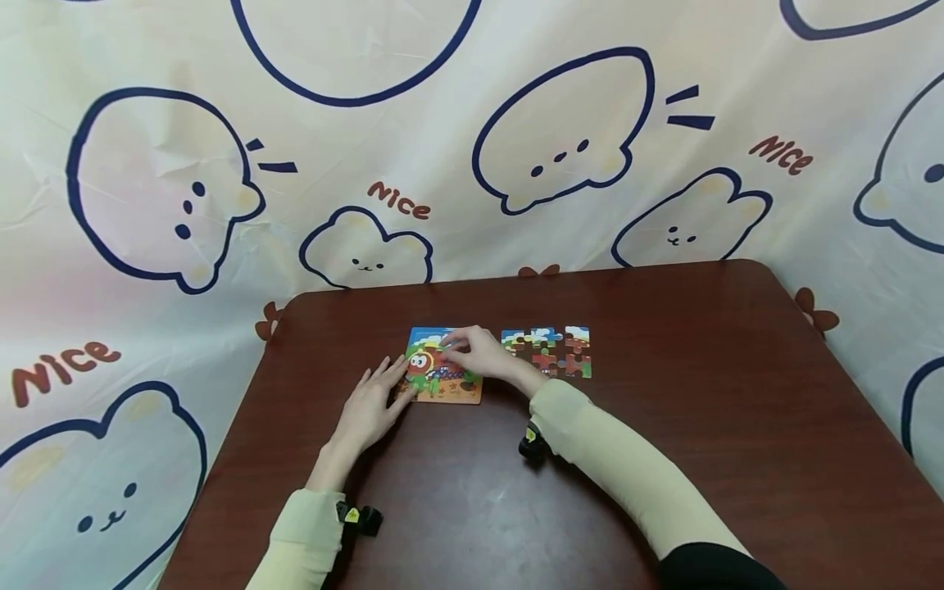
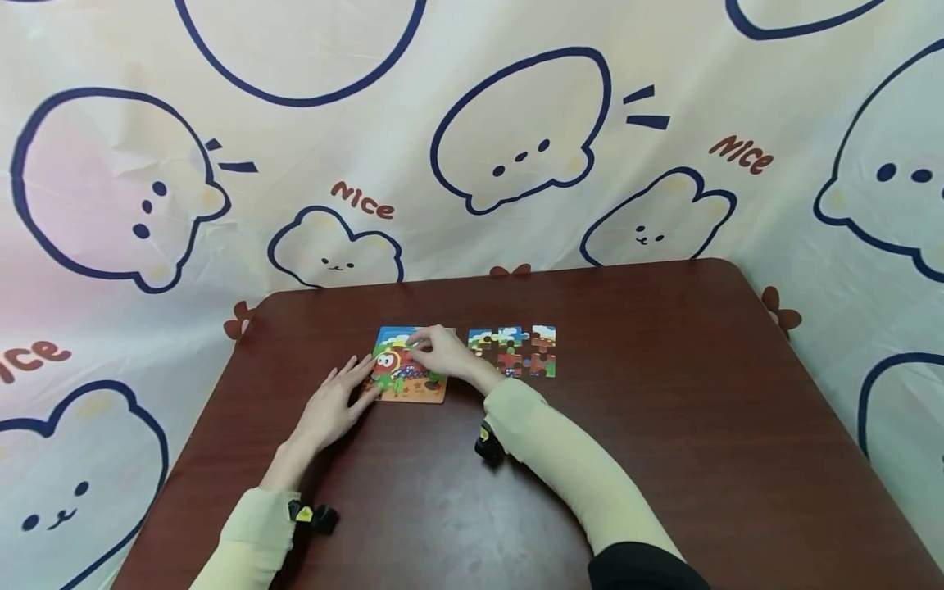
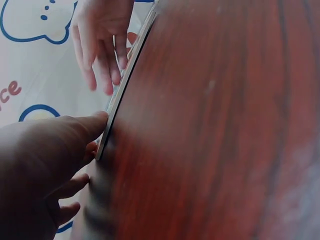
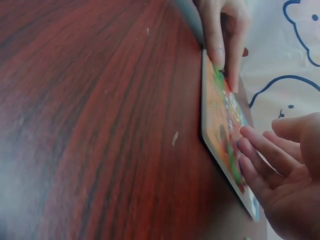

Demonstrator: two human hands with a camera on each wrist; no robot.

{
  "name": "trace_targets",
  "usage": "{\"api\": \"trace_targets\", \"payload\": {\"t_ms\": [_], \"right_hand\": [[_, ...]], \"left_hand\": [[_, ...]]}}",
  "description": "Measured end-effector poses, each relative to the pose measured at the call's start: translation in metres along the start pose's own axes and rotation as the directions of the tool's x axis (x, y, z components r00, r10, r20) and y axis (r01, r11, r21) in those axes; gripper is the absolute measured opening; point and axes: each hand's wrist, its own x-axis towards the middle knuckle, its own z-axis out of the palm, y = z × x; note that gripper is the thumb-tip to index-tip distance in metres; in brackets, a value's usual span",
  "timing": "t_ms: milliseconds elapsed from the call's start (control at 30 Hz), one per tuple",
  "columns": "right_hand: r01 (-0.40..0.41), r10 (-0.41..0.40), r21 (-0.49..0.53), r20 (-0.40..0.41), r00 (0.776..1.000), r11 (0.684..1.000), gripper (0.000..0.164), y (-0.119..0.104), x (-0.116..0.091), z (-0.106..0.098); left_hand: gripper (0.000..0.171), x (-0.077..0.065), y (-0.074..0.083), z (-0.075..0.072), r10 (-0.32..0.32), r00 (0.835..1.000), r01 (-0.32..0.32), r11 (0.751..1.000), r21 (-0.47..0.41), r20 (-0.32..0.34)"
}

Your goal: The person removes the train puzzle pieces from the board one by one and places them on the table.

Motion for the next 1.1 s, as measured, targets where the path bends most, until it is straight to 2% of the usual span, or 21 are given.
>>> {"api": "trace_targets", "payload": {"t_ms": [100, 200, 333, 467, 600, 833, 1000, 1100], "right_hand": [[-0.015, 0.015, -0.007, 0.015, 1.0, 1.0, 0.029, 0.001, 0.003, 0.003], [-0.041, 0.04, 0.033, 0.039, 0.998, 0.999, 0.031, 0.002, 0.005, 0.005], [-0.091, 0.084, 0.099, 0.072, 0.994, 0.991, 0.044, 0.0, 0.006, 0.007], [-0.136, 0.128, 0.092, 0.085, 0.988, 0.987, 0.052, -0.002, 0.008, 0.013], [-0.165, 0.16, 0.105, 0.054, 0.986, 0.981, 0.052, -0.002, 0.011, 0.019], [-0.149, 0.158, 0.137, -0.058, 0.986, 0.979, 0.046, -0.004, 0.013, 0.032], [-0.186, 0.218, 0.24, -0.114, 0.969, 0.953, 0.041, -0.006, 0.013, 0.037], [-0.198, 0.243, 0.259, -0.152, 0.958, 0.945, 0.035, -0.007, 0.013, 0.038]], "left_hand": [[0.067, 0.001, 0.0, 0.001, 0.007, 1.0, -0.007, 1.0, 0.008, 0.005], [0.068, 0.001, 0.001, 0.002, 0.01, 1.0, -0.01, 1.0, 0.015, 0.015], [0.067, 0.001, 0.002, 0.002, 0.016, 1.0, -0.017, 0.999, 0.031, 0.025], [0.065, 0.0, 0.004, 0.002, 0.022, 0.999, -0.023, 0.999, 0.044, 0.032], [0.065, 0.0, 0.005, 0.0, 0.029, 0.999, -0.032, 0.997, 0.068, 0.044], [0.065, 0.001, 0.003, -0.002, 0.033, 0.998, -0.038, 0.994, 0.101, 0.051], [0.065, -0.001, 0.001, 0.0, 0.037, 0.998, -0.042, 0.995, 0.095, 0.046], [0.065, -0.001, 0.0, 0.001, 0.04, 0.998, -0.044, 0.996, 0.082, 0.043]]}}
